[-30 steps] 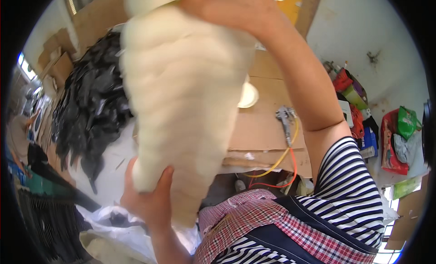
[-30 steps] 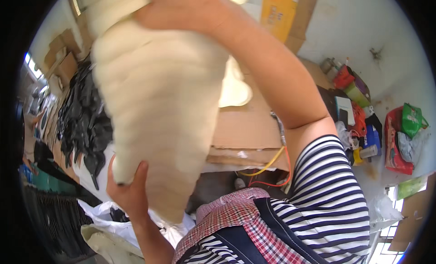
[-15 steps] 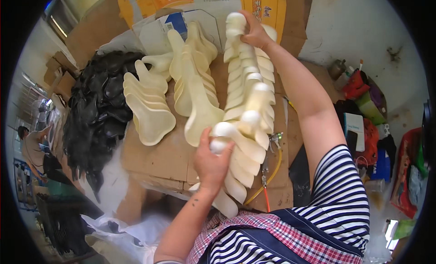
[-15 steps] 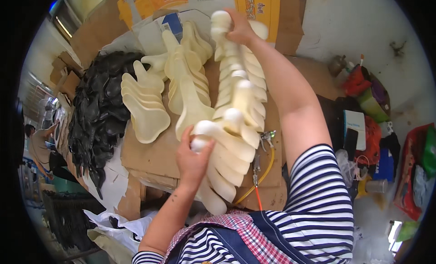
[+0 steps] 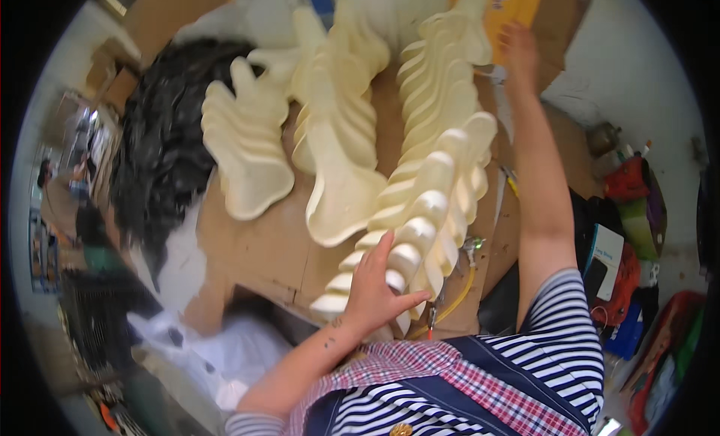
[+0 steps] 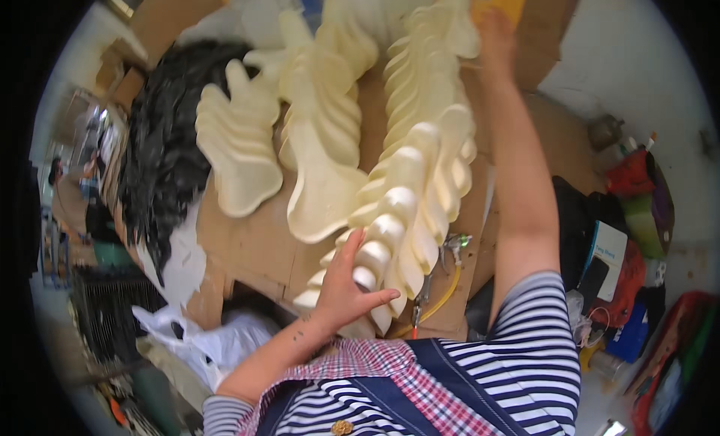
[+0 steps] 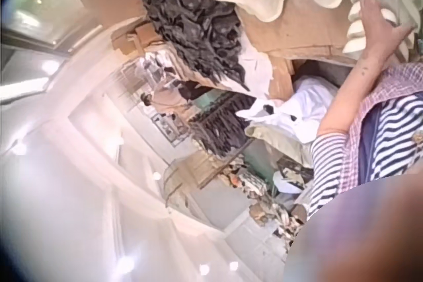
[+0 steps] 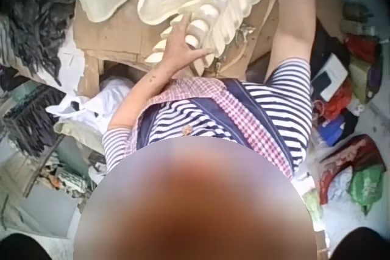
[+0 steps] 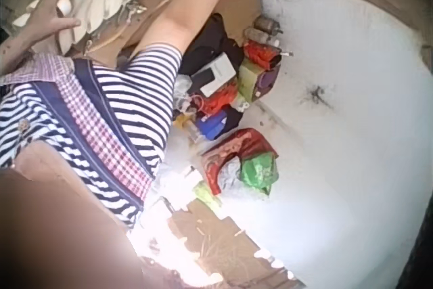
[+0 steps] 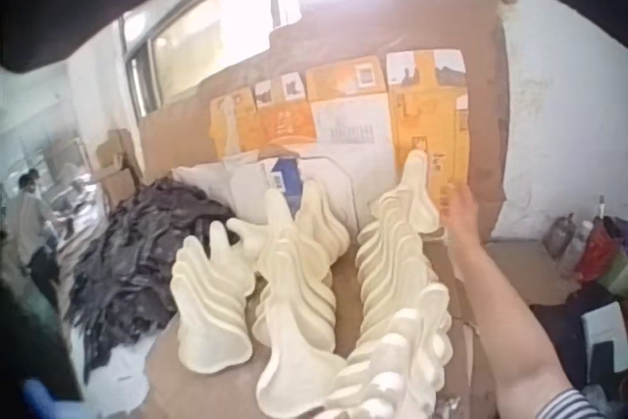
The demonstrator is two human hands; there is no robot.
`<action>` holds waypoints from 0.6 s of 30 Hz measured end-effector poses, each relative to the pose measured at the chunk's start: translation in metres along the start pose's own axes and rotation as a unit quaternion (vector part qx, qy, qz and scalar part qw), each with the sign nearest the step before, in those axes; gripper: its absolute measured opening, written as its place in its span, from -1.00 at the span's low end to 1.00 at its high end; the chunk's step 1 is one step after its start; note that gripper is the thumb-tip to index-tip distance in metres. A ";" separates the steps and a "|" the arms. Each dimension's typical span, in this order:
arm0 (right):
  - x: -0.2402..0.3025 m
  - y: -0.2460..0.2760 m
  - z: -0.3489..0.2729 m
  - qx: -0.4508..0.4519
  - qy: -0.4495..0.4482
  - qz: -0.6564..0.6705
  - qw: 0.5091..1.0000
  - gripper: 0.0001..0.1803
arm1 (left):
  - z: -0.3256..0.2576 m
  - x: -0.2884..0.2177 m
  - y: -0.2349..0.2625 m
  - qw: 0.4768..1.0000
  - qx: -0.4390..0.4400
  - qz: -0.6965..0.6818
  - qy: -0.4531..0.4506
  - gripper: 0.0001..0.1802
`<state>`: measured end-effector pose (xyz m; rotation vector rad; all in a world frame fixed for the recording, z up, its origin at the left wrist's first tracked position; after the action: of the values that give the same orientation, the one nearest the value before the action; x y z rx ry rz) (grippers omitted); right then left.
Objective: Unpacking, sorting, and applying a spray treatment to foam bicycle seat pads in an industrial workspace.
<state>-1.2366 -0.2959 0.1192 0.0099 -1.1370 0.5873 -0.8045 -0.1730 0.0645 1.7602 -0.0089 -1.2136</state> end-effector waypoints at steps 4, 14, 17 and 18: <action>0.114 0.040 -0.141 0.105 -0.010 0.048 0.993 -0.64 | -0.017 0.021 0.029 0.998 -0.023 -0.013 -0.061 0.16; 0.209 0.062 -0.402 0.416 0.058 -0.105 0.901 -0.65 | -0.151 0.179 0.072 0.972 -0.106 0.015 0.208 -0.23; 0.220 0.032 -0.427 0.487 0.017 -0.113 0.866 -0.73 | -0.194 0.247 0.083 0.930 -0.185 0.005 0.316 -0.51; 0.222 0.016 -0.441 0.510 0.013 -0.108 0.853 -0.72 | -0.227 0.278 0.091 0.905 -0.243 -0.020 0.349 -0.56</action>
<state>-0.8061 -0.0544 0.1117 1.0339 -0.6680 0.9235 -0.4573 -0.2002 -0.0614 1.6440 0.6942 -0.4842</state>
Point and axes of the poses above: each hand's wrist, its own z-axis towards the middle knuckle, its own y-axis out of the back of the hand, x = y × z, the point moved 3 cm from there along z, towards the middle knuckle, and after that the axes turned 10 degrees about z, right-handed, at the moved point
